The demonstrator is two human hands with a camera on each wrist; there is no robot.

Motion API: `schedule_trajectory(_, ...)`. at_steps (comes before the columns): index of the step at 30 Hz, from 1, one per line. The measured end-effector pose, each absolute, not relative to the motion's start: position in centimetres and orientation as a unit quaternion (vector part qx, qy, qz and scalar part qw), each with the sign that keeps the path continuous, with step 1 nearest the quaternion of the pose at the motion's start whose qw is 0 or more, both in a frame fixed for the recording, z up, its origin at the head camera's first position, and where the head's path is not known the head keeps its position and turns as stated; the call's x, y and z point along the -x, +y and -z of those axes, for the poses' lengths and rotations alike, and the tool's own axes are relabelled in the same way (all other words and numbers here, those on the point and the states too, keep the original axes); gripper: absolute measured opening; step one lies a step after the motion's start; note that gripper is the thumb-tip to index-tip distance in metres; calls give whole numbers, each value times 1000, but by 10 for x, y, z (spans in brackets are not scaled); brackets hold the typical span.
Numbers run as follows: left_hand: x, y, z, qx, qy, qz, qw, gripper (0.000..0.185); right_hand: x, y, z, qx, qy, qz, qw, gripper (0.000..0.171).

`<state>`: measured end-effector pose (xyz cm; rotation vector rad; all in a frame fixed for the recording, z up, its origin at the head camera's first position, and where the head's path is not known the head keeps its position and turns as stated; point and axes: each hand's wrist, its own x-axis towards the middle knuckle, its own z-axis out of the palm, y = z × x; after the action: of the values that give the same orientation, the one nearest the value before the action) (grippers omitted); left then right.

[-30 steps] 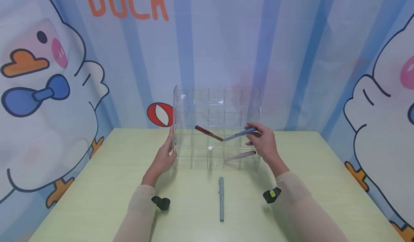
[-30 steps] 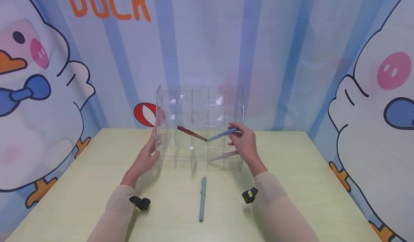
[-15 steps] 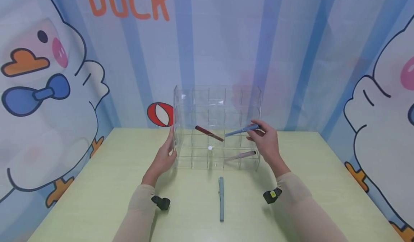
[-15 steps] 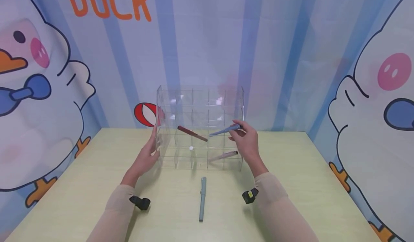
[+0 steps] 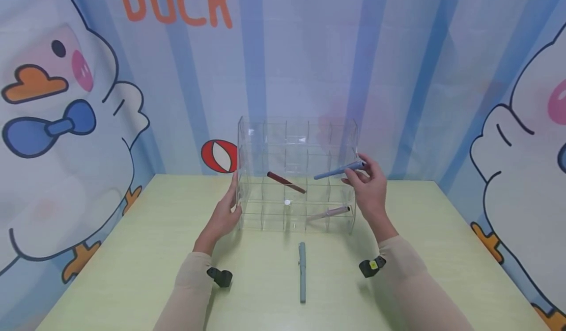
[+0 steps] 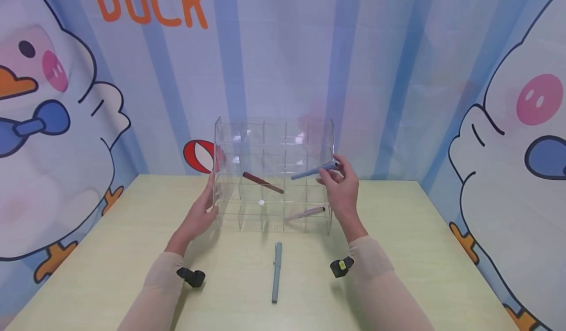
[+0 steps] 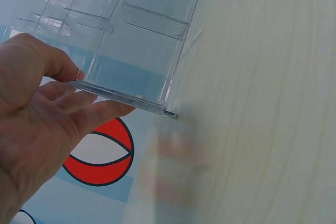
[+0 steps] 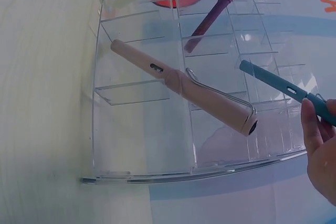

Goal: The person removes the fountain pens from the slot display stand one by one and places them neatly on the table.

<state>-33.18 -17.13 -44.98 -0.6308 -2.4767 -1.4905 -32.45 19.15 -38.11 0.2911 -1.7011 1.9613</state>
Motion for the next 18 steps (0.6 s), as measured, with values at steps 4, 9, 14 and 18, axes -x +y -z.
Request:
schedule_trajectory(4, 332, -171, 450, 212, -834, 501, 91, 93, 322, 193, 379, -110, -596, -735, 304, 53)
schedule_trajectory(9, 335, -173, 455, 210, -835, 501, 91, 94, 319, 196, 377, -121, -578, -728, 347, 51)
schedule_trajectory(14, 335, -173, 455, 209, -834, 502, 92, 94, 317, 197, 374, -122, -581, -711, 377, 49)
schedule_trajectory(18, 335, -172, 453, 213, -834, 501, 94, 94, 315, 198, 370, -122, -575, -710, 388, 48)
